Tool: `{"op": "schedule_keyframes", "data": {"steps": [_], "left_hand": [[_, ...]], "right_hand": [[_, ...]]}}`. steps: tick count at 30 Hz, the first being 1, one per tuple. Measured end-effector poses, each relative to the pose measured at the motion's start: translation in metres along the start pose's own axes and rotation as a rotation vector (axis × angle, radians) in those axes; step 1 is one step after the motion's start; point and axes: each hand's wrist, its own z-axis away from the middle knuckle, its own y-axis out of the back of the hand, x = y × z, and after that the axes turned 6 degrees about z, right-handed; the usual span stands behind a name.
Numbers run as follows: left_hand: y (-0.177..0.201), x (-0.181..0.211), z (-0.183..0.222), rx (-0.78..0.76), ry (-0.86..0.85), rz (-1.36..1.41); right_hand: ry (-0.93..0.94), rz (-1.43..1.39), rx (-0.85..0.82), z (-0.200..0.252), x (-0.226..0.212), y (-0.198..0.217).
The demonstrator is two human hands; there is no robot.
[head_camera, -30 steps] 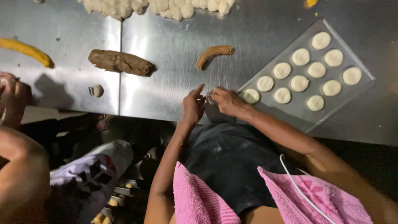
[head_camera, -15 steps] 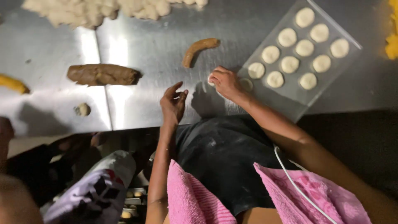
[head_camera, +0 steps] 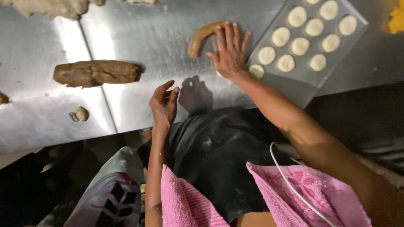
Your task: Filling and shaping dough into buns and scoring patterns on them before baking.
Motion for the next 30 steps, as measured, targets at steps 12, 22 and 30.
{"op": "schedule_keyframes", "data": {"steps": [12,22,30], "left_hand": [[0.006,-0.01,-0.015,-0.098,-0.044,0.08],[-0.03,-0.016,-0.025,-0.268,-0.019,0.052],[-0.059,-0.001,-0.028,-0.391,-0.126,-0.071]], "right_hand": [[0.018,-0.2,-0.076,0.025,0.006,0.005],[-0.43,-0.478,0.187,0.154,0.035,0.063],[-0.687,-0.502,0.335,0.215,0.091,0.054]]}}
